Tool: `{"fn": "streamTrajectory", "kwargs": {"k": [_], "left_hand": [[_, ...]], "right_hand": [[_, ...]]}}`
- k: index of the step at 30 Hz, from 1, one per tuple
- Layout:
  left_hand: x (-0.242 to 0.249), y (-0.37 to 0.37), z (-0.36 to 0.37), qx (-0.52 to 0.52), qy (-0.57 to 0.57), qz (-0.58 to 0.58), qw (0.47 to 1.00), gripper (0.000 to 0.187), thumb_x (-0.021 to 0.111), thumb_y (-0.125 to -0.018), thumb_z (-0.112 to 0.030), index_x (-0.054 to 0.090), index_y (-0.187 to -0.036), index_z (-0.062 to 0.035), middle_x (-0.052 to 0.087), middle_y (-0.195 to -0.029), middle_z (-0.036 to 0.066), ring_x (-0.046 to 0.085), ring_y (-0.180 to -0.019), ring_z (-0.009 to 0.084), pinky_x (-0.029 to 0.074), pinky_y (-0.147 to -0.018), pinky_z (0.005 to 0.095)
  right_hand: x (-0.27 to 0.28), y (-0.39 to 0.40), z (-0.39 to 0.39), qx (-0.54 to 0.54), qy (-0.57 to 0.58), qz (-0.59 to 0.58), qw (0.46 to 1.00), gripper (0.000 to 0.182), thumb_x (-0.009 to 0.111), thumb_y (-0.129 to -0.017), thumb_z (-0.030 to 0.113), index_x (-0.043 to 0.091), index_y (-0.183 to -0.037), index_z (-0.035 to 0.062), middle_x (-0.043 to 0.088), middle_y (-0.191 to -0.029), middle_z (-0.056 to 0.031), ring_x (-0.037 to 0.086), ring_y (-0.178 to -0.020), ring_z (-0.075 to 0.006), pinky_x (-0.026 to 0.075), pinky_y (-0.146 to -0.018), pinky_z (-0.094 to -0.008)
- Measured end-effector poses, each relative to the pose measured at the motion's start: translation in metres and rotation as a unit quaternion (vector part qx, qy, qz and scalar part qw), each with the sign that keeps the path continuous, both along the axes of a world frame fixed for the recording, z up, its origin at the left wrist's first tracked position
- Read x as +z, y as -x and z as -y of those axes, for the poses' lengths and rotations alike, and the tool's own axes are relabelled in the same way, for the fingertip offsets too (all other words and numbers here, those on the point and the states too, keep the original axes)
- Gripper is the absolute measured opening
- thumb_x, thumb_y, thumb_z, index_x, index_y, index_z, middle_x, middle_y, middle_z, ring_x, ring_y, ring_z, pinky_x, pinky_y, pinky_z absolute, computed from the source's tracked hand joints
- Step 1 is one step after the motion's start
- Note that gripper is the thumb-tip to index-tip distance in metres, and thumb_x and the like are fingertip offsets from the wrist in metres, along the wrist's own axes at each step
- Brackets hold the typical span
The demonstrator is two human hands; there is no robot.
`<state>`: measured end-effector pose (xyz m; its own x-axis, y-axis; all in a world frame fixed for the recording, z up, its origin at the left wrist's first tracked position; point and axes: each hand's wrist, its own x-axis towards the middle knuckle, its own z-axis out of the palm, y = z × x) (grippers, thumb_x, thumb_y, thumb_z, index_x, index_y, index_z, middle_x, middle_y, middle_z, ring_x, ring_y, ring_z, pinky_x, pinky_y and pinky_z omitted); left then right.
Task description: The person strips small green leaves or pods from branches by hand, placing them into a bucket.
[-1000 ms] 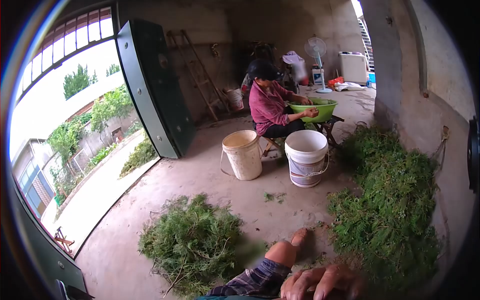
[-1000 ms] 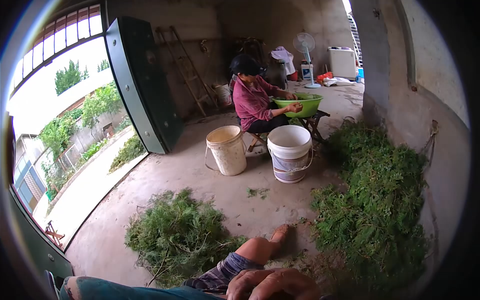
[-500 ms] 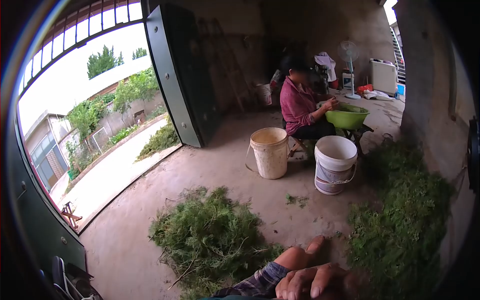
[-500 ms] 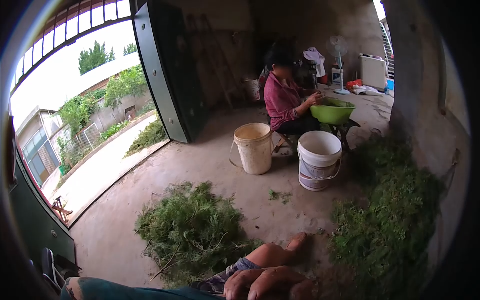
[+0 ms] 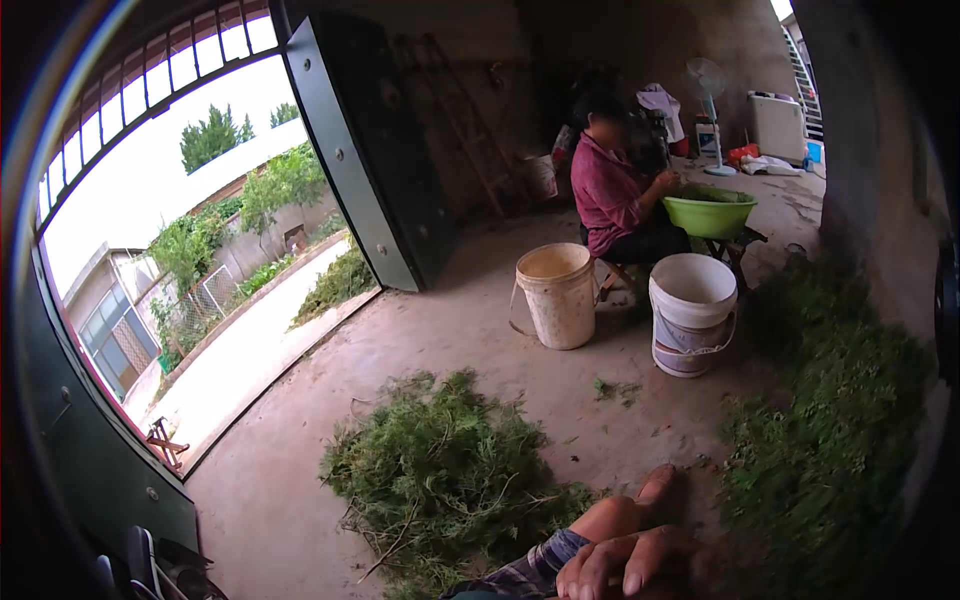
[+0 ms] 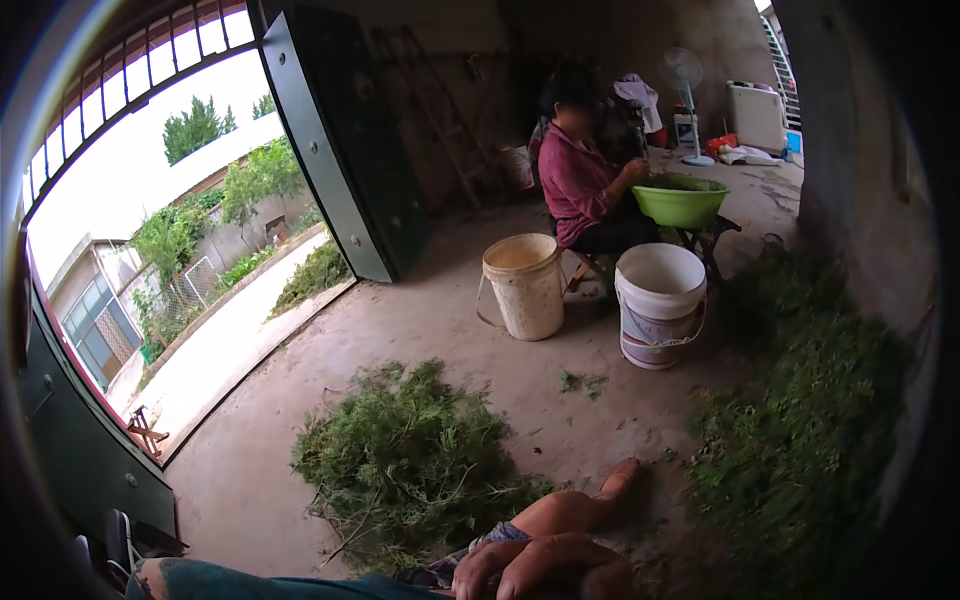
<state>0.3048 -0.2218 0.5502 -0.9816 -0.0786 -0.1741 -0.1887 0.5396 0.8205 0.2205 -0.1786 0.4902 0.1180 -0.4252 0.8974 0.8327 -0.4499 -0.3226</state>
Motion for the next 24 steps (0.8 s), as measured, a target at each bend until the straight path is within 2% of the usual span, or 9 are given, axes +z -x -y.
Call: {"fn": "streamTrajectory", "kwargs": {"k": [2, 14, 24], "left_hand": [[-0.01, -0.004, -0.005, 0.051, -0.019, -0.077, 0.996, 0.037, 0.041, -0.091, -0.011, 0.038, -0.128, -0.0095, 0.056, -0.08, 0.022, 0.06, -0.076, 0.0215, 0.044, -0.068, 0.0307], [-0.006, -0.003, 0.003, -0.007, -0.042, -0.074, 0.996, 0.045, 0.045, -0.09, -0.01, 0.031, -0.132, -0.0077, 0.057, -0.086, 0.02, 0.06, -0.08, 0.0203, 0.045, -0.071, 0.0308], [0.024, 0.007, 0.019, -0.068, -0.057, -0.075, 0.993, 0.052, 0.048, -0.089, -0.009, 0.025, -0.136, -0.0061, 0.059, -0.092, 0.018, 0.06, -0.084, 0.0193, 0.047, -0.074, 0.0308]], "right_hand": [[-0.004, 0.0, -0.001, 0.001, -0.002, 0.009, 1.0, 0.053, 0.05, -0.087, 0.039, 0.047, -0.119, -0.0039, 0.051, -0.109, -0.0269, 0.051, -0.1, -0.0312, 0.038, -0.087, -0.0432], [-0.005, -0.015, -0.015, -0.005, -0.026, 0.037, 0.999, 0.053, 0.049, -0.087, 0.038, 0.045, -0.12, -0.0038, 0.052, -0.109, -0.0255, 0.05, -0.101, -0.0305, 0.037, -0.089, -0.0422], [-0.004, -0.02, -0.033, -0.019, -0.036, 0.057, 0.998, 0.053, 0.048, -0.088, 0.037, 0.044, -0.122, -0.0038, 0.052, -0.109, -0.0243, 0.05, -0.102, -0.03, 0.036, -0.091, -0.0413]]}}
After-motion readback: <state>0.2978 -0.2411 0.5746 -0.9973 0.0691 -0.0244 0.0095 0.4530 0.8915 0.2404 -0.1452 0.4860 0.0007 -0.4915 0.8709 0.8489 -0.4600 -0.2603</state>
